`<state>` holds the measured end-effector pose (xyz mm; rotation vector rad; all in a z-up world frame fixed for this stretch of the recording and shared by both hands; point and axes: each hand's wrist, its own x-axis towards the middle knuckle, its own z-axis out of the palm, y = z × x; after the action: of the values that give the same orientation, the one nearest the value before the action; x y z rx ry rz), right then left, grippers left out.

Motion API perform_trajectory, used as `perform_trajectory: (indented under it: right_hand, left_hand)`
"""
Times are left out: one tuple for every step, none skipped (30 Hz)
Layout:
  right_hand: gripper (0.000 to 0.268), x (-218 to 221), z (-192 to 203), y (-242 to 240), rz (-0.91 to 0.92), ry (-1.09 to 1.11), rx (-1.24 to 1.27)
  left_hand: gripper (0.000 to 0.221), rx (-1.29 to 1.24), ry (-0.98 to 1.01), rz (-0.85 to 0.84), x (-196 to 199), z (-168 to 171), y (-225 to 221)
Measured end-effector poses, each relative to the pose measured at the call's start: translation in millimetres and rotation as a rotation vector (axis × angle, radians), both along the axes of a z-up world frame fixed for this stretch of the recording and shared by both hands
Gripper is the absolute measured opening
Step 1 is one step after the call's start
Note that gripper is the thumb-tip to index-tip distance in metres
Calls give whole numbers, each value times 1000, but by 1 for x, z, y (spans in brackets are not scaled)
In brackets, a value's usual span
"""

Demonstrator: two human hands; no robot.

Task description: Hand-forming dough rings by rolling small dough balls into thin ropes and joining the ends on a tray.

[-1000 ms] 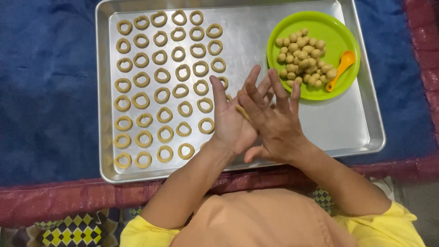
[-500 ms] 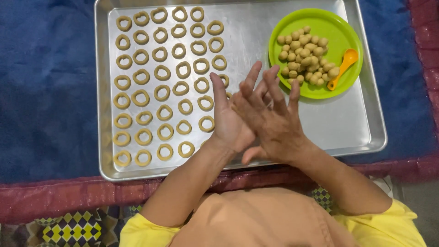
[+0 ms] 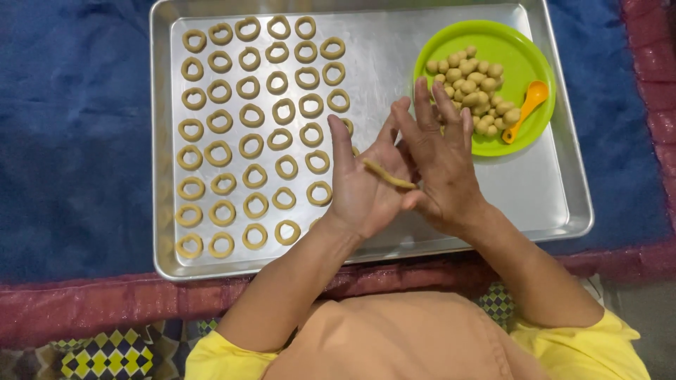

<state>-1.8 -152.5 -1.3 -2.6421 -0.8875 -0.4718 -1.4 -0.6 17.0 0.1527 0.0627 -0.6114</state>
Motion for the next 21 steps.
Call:
perform_trajectory:
  right_hand:
    - [91,-3,9,4,44,27,168]
    - [77,-6,17,8,87,55,336]
    - [77,-10,22,13,86,58,336]
    - [50,-12,27,19,117,41,390]
    - [23,-15,32,24,149,24,443]
    - [23,-15,32,25,149,23,444]
    - [16,-14,32,27,131,78,550]
    - [11,-13,33,28,113,132,654]
    - [11,-10,34,25,115,129,655]
    - [12,-8,36,23,65,174,731]
    - [13,-5,37,20,14,221,807]
    - [13,-2,34,18,13,220,806]
    - [13,2,31,16,24,316,962]
    - [13,5,28,15,35,413,1117]
    - [13,7,25,16,35,412,1117]
    - [19,9,22,18,20,399,1158]
    - [28,10,19,21,6,386,1199]
    - [28,8,19,21,8,388,1199]
    - [43,6,19,20,12,540,1256]
    - [59,3,19,20,17,693,1309]
    - [59,5,10,15,18,694,1310]
  left_hand:
    - [112,47,-111,15,2,-8,-2]
    - [112,95,-221,29,3,-17,-4]
    - [112,95,-218,28,1,-14,-3]
    - [111,121,-204,35,0,-10,-3]
    - [110,148,-191,43,-2,-6,-2]
    - [110,149,-191,43,-1,-9,-4]
    - [108,156,-246,79,0,-12,-5]
    - [107,164,-303,117,1,-15,-6]
    - [107,164,-307,118,1,-20,-5]
    - [81,343,-457,227,0,-24,-4]
    - [58,523,-607,338,0,-29,-3]
    - [58,523,-608,337,1,-28,-2]
    - [40,593,-603,358,3,-28,0]
    - [24,663,-599,379,5,-28,1]
    - [24,662,-600,378,5,-25,1]
    - [21,818,-616,442,4,-21,2]
    - [19,974,-628,506,3,-17,2]
    - [19,975,-627,507,5,-18,1]
    - [21,1003,-624,521,6,-19,1]
    - [23,1031,-622,536,8,-20,0]
    - [23,1032,-622,537,11,-20,3]
